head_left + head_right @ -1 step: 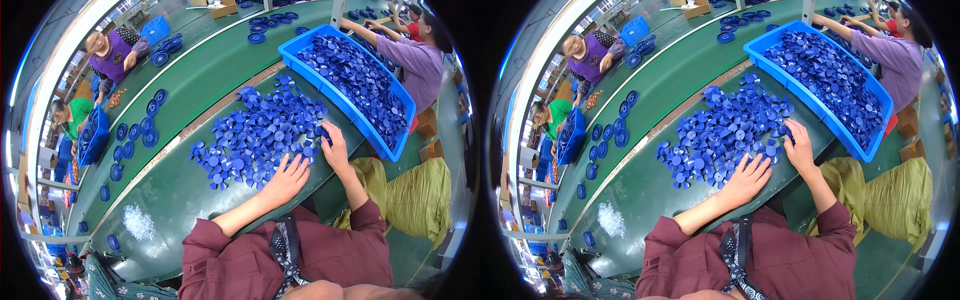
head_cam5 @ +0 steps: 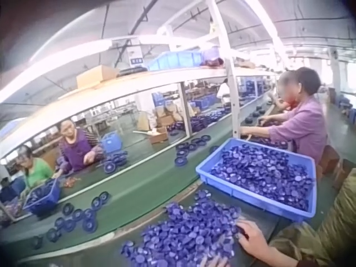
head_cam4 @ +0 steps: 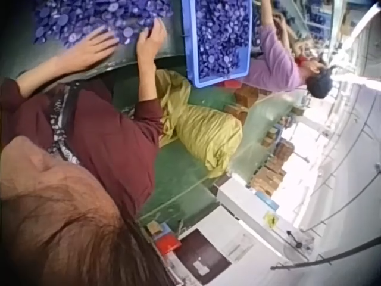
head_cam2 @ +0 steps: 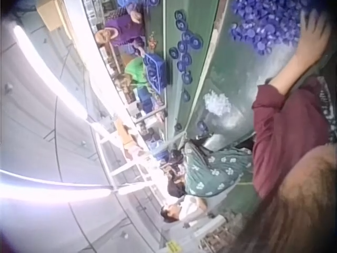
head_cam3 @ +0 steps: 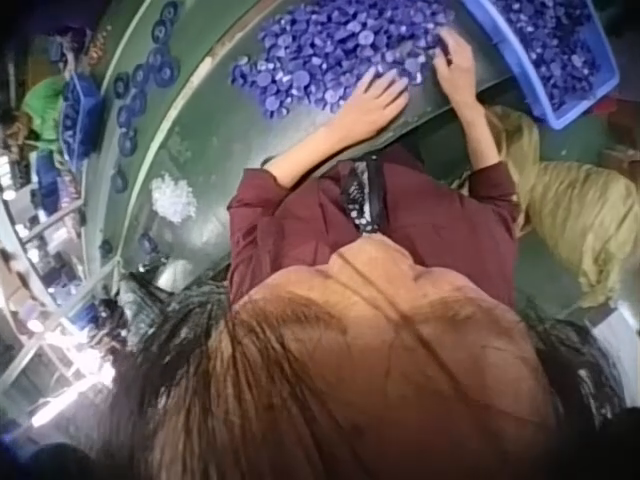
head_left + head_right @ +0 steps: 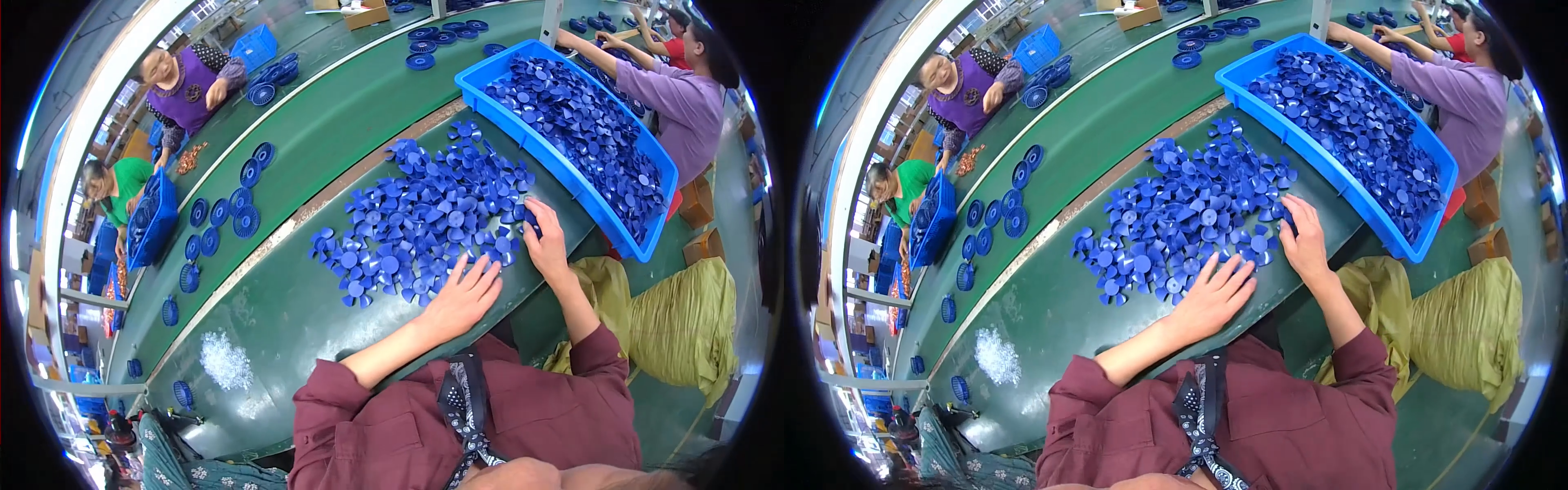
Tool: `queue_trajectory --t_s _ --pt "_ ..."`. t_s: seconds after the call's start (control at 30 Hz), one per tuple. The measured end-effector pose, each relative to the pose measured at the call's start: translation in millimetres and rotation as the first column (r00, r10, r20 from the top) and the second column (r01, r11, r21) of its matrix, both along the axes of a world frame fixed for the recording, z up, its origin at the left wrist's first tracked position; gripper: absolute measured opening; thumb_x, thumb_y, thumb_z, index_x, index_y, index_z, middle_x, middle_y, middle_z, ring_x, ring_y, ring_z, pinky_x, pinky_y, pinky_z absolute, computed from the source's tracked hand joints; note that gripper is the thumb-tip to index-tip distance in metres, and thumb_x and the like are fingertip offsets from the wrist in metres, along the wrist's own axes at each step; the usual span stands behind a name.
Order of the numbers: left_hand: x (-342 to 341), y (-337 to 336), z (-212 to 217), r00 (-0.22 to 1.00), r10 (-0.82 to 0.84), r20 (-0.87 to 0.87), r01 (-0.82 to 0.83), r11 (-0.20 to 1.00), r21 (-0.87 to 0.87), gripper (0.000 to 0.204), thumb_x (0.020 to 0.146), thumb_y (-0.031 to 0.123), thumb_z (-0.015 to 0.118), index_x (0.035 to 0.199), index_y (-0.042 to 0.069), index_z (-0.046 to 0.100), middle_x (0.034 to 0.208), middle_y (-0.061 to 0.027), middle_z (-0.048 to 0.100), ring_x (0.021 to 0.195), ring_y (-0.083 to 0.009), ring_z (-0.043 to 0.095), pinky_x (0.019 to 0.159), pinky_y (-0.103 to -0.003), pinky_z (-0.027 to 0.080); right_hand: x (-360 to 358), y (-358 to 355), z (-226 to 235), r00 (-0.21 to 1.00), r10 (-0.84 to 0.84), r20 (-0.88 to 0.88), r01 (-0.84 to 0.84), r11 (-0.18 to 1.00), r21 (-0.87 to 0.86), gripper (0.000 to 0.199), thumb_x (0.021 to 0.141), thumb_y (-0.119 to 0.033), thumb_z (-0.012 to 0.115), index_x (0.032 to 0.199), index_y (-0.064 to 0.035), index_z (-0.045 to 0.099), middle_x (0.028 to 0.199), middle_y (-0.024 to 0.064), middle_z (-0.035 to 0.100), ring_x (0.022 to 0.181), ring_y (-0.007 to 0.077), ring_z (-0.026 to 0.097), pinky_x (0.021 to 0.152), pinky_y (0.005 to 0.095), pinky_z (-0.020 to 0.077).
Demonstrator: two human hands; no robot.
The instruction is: The person assembles blue petal-shaped plastic pieces onto circular blue bases by hand, attaching the petals to the bases at an industrial assembly line.
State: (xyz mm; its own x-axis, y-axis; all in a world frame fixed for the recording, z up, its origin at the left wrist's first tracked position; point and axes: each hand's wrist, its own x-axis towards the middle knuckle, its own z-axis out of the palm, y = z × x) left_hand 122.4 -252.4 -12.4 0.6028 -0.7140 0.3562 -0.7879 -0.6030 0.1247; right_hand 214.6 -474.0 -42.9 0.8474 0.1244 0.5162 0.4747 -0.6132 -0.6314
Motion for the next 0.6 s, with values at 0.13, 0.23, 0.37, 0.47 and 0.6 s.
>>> queue_trajectory --t_s 0.13,0.23,0.37,0.47,0.6 --pt "-42.1 51.5 -0.6 0.994 0.107 0.032 -0.104 0.99 -0.1 0.035 0.077 0.008 0.062 0.112 0.005 0.06 0.127 -0.0134 0.055 0.122 -0.0313 0.05 0.106 -0.052 0.033 1.6 11.2 -11.3 0.992 -0.037 0.124 0.047 0.996 -0.078 0.037 0.078 0.0 0.061 0.115 -0.0003 0.057 0.12 0.0191 0.057 0.113 0.0367 0.053 0.097 0.0422 0.0423" --pt "-69.9 93.9 -7.5 0.954 0.293 0.065 -0.277 0.942 -0.189 0.033 0.077 0.005 0.061 0.11 0.004 0.061 0.122 -0.014 0.057 0.119 -0.0313 0.052 0.105 -0.049 0.035 4.9 12.3 -20.1 0.978 -0.047 0.204 0.076 0.988 -0.137 0.034 0.077 -0.001 0.061 0.112 0.0005 0.057 0.116 0.0188 0.058 0.109 0.0366 0.054 0.096 0.0432 0.0425" --pt "-90.8 134.8 -14.6 0.816 0.573 0.075 -0.509 0.774 -0.376 0.03 0.076 0.0 0.063 0.106 0.003 0.061 0.114 -0.0131 0.06 0.108 -0.031 0.057 0.096 -0.046 0.042 0.2 5.7 -29.0 0.971 -0.09 0.222 0.104 0.993 -0.052 0.028 0.084 0.0 0.056 0.112 0.0008 0.059 0.114 0.0175 0.061 0.107 0.034 0.057 0.094 0.0395 0.0443" --pt "-99.5 156.5 -18.7 0.685 0.728 0.039 -0.593 0.587 -0.551 0.025 0.079 -0.001 0.061 0.104 0.002 0.061 0.106 -0.014 0.064 0.097 -0.0315 0.06 0.086 -0.041 0.047 -4.5 5.8 -28.4 0.97 -0.115 0.213 0.123 0.992 -0.021 0.028 0.085 0.001 0.054 0.112 0.0011 0.058 0.113 0.0178 0.061 0.107 0.0347 0.056 0.093 0.0405 0.0442" --pt "-99.9 176.6 -28.0 0.594 0.803 -0.042 -0.625 0.428 -0.653 0.023 0.08 -0.001 0.059 0.103 0.002 0.061 0.099 -0.0125 0.064 0.092 -0.0304 0.061 0.081 -0.038 0.048 -3.0 6.3 -32.2 0.959 -0.151 0.238 0.169 0.984 -0.057 0.03 0.083 0.001 0.055 0.113 0.0007 0.058 0.111 0.0177 0.061 0.106 0.0348 0.056 0.093 0.0415 0.044"
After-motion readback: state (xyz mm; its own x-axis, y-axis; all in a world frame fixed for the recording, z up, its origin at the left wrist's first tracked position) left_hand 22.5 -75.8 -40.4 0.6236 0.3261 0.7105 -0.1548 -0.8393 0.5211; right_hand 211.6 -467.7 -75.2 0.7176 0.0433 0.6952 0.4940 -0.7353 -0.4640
